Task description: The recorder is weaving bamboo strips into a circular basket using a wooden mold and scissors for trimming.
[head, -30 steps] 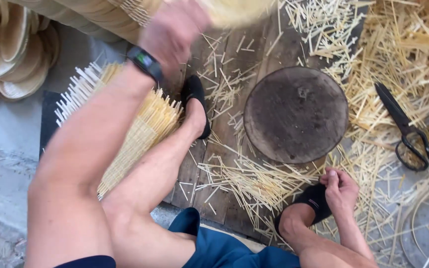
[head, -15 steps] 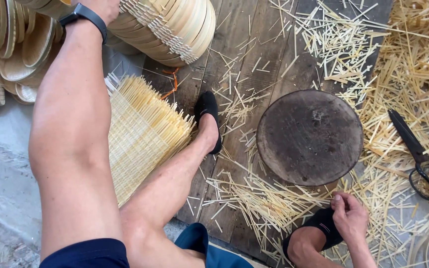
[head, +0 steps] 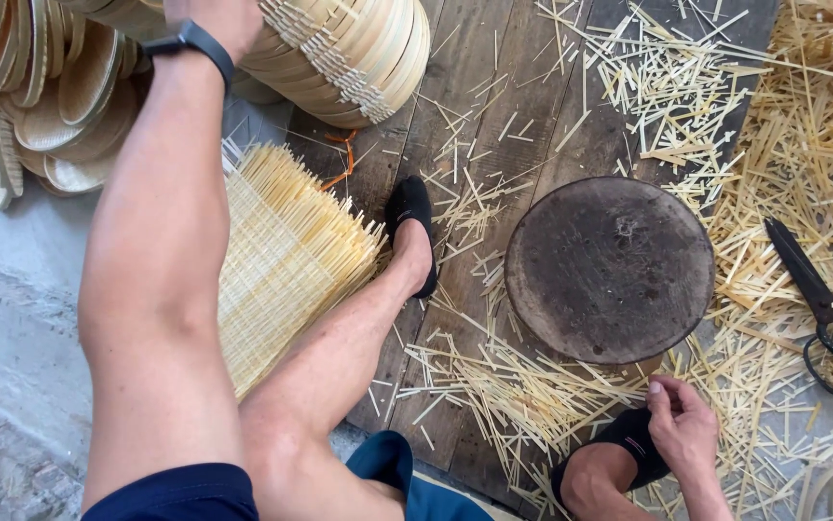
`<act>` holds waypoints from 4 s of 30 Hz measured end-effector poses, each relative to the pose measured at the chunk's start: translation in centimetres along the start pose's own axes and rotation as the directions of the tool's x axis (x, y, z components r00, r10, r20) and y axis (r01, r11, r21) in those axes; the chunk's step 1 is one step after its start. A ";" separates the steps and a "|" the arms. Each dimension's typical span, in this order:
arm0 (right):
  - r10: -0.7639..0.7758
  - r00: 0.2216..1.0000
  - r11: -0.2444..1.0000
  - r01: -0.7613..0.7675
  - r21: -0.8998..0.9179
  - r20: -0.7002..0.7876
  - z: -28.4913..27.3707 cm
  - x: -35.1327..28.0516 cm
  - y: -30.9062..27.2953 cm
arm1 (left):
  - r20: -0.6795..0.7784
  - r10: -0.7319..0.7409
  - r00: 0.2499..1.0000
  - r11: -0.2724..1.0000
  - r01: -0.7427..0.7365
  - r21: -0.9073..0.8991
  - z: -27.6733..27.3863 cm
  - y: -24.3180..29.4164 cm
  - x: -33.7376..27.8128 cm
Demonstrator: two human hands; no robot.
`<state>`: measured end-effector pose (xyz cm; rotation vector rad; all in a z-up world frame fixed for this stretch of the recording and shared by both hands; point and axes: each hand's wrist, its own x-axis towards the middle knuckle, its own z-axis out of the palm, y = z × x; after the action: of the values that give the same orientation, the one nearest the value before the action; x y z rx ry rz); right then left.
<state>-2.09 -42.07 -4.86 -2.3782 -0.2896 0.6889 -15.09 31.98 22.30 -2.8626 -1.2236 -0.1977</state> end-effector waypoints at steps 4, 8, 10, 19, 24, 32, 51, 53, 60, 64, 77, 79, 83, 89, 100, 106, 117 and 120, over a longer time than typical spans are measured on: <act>0.050 0.993 0.929 -0.087 0.361 0.111 -0.5 1.2 0.9 | -0.208 0.211 0.955 0.976 -0.196 0.090 0.4 4.7 -11.7; 0.164 0.943 0.823 -0.292 0.487 0.289 -0.6 2.5 -1.0 | 0.577 -0.168 0.799 0.985 0.153 0.074 5.3 6.1 -26.9; 0.159 0.922 0.793 -0.333 0.510 0.353 1.5 3.3 -0.8 | 0.568 -0.225 0.792 0.974 0.187 0.125 14.2 -0.9 -34.0; 0.063 0.865 0.839 -0.316 0.443 0.498 2.7 1.5 -3.1 | 0.512 -0.268 0.816 0.952 0.305 0.013 14.8 -7.2 -39.6; 0.012 0.864 0.779 -0.324 0.537 0.504 4.2 0.3 -0.4 | 0.475 -0.175 0.862 0.981 0.196 0.006 16.9 -9.9 -40.3; -0.090 0.889 0.782 -0.216 0.585 0.450 3.3 -0.2 -0.5 | 0.532 -0.218 0.818 0.961 0.276 -0.031 12.5 -8.3 -38.7; -0.337 0.921 0.100 -0.172 0.980 0.196 -8.7 2.6 -9.5 | -0.022 0.859 0.512 0.501 -0.847 -0.177 -2.9 30.3 -30.7; -0.149 0.953 0.152 -0.242 0.958 0.264 -11.7 2.6 -13.3 | 0.006 0.919 0.395 0.388 -0.900 -0.199 6.7 33.4 -33.2; -0.016 0.938 0.484 -0.295 0.824 0.346 -8.2 11.2 -4.1 | 0.182 0.876 0.446 0.439 -0.582 -0.684 18.1 33.2 -32.6; -0.009 0.929 0.463 -0.324 0.825 0.370 -8.2 11.3 -3.5 | 0.293 0.041 0.955 0.597 0.212 -0.774 23.2 26.0 -24.5; 0.080 0.905 0.941 0.070 0.331 -0.418 -11.6 8.0 -4.1 | 0.756 0.032 0.654 0.128 0.747 -0.652 23.4 23.9 -22.4; -0.180 0.701 0.974 0.225 -0.025 -0.690 -14.6 7.3 0.3 | 0.751 0.041 0.659 0.125 0.742 -0.659 23.7 23.7 -22.5; -0.368 0.649 0.924 0.172 -0.343 -0.666 -20.7 5.7 8.6 | 0.740 0.028 0.672 0.136 0.731 -0.669 22.5 24.3 -22.4; -0.296 0.839 0.853 0.017 -0.522 -0.456 -22.8 4.2 9.3 | 0.610 -0.204 0.766 0.453 0.626 -0.635 23.3 24.2 -22.7; -0.667 0.637 0.687 0.727 0.012 -0.386 -31.5 2.4 -6.2 | 0.039 -0.005 0.999 0.536 0.036 -0.843 14.2 31.0 -20.3; -0.380 0.924 0.294 0.157 0.943 -0.035 -29.0 3.6 -16.5 | 0.222 0.380 0.898 -0.531 0.408 -0.743 5.2 37.0 -21.0; -0.379 0.925 0.731 0.287 0.619 0.017 -24.6 6.8 -24.7 | 0.337 0.382 0.860 -0.841 0.475 -0.259 9.6 30.9 -21.0; -0.281 0.960 0.642 0.182 0.745 0.008 -22.7 8.2 -24.2 | 0.332 0.383 0.862 -0.851 0.469 -0.236 10.1 30.7 -21.2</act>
<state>16.36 -32.14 22.15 -1.4792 -0.2898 0.6642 -6.33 -3.79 10.59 0.2311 0.2628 0.3633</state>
